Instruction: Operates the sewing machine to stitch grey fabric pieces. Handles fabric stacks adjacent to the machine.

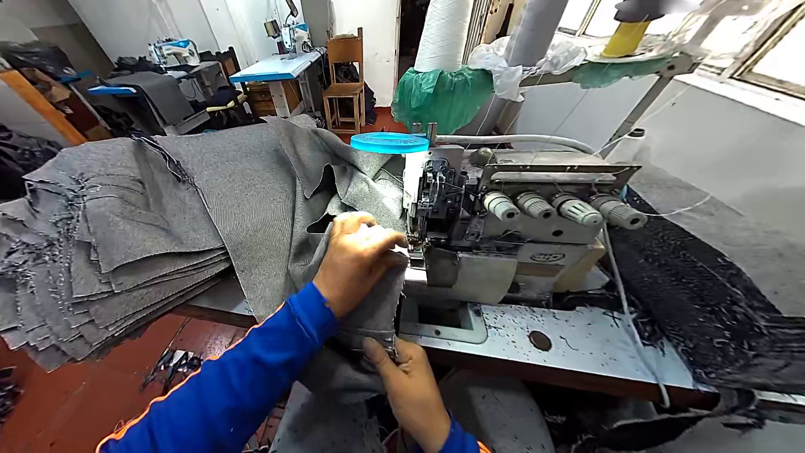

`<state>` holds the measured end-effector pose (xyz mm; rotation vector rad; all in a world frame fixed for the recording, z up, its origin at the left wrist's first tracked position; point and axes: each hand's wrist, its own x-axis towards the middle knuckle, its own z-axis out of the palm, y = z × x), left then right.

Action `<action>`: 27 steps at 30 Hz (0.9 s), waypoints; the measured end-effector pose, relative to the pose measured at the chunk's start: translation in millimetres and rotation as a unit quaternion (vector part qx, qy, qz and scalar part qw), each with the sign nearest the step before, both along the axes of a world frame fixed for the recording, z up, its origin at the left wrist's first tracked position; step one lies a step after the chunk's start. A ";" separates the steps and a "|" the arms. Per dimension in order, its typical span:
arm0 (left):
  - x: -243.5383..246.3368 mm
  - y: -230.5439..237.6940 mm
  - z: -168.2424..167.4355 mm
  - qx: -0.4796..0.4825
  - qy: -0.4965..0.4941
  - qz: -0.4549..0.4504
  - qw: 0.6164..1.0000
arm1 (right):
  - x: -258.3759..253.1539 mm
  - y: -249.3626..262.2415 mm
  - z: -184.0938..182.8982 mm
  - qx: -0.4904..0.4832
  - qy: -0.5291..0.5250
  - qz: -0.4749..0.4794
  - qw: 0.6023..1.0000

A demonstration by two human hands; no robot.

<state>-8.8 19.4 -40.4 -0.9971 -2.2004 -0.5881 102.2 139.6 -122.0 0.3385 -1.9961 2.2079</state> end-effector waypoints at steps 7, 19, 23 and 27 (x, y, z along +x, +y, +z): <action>58.2 27.7 -12.3 -0.093 0.058 0.131 0.985 | 13.0 20.4 -0.7 -0.019 -0.012 -0.006 1.000; 83.1 8.4 28.1 -0.042 -0.028 0.001 0.999 | -21.3 42.8 26.3 -0.042 0.034 0.033 0.998; 89.7 -5.4 18.9 -0.074 0.001 0.000 0.997 | -24.0 31.0 30.8 -0.112 0.007 0.014 0.994; 86.3 -15.7 11.5 -0.128 0.033 -0.020 0.991 | -26.1 24.4 31.4 -0.052 0.017 -0.051 0.997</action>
